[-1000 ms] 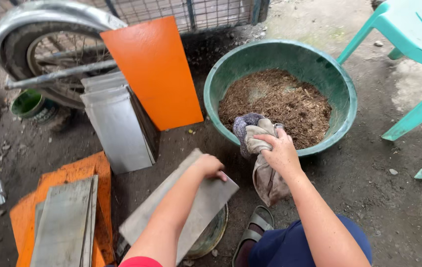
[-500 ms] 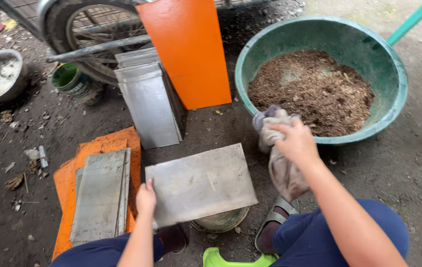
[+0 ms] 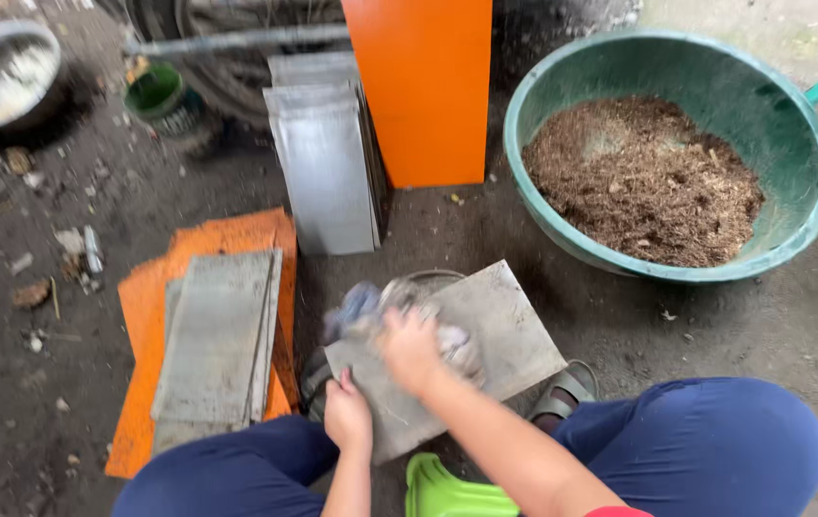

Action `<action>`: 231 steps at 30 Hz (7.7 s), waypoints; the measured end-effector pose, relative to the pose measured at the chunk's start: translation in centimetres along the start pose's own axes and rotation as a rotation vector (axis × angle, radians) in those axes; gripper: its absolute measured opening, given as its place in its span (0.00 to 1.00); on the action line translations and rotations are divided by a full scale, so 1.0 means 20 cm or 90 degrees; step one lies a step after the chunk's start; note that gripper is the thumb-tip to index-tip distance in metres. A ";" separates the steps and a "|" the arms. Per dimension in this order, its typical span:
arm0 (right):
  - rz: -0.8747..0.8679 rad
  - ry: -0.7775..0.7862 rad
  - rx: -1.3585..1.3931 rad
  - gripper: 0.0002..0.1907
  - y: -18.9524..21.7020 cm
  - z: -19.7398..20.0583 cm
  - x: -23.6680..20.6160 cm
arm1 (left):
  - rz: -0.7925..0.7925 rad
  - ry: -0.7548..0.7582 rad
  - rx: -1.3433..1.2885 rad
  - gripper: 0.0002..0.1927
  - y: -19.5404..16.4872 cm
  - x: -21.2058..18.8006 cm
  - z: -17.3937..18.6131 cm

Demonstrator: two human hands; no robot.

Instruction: The person sits on a small stool and wipes rectangular metal sheets with a cloth. They pick up sheets from a stack, wipe both sides, and place them back. The person repeats this process for multiple sheets.

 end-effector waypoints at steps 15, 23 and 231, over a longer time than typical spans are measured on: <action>-0.393 -0.185 -0.093 0.13 -1.49 0.59 -0.29 | 0.010 -0.002 -0.057 0.28 -0.10 0.02 0.08; -0.093 -0.047 0.037 0.09 -0.05 0.28 -0.16 | 0.015 -0.001 -0.044 0.28 -0.16 -0.01 0.04; -0.031 -0.179 -0.042 0.20 -0.36 -0.06 -0.48 | 0.034 0.024 -0.091 0.22 -0.16 0.15 0.00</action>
Point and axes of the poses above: each hand's wrist, its own x-axis towards the middle knuckle, its own z-axis out of the back of the hand, y = z × x, the point moved 5 cm from there along x, towards the middle knuckle, and after that the axes turned 4 degrees about -y, right-handed, at the moved point
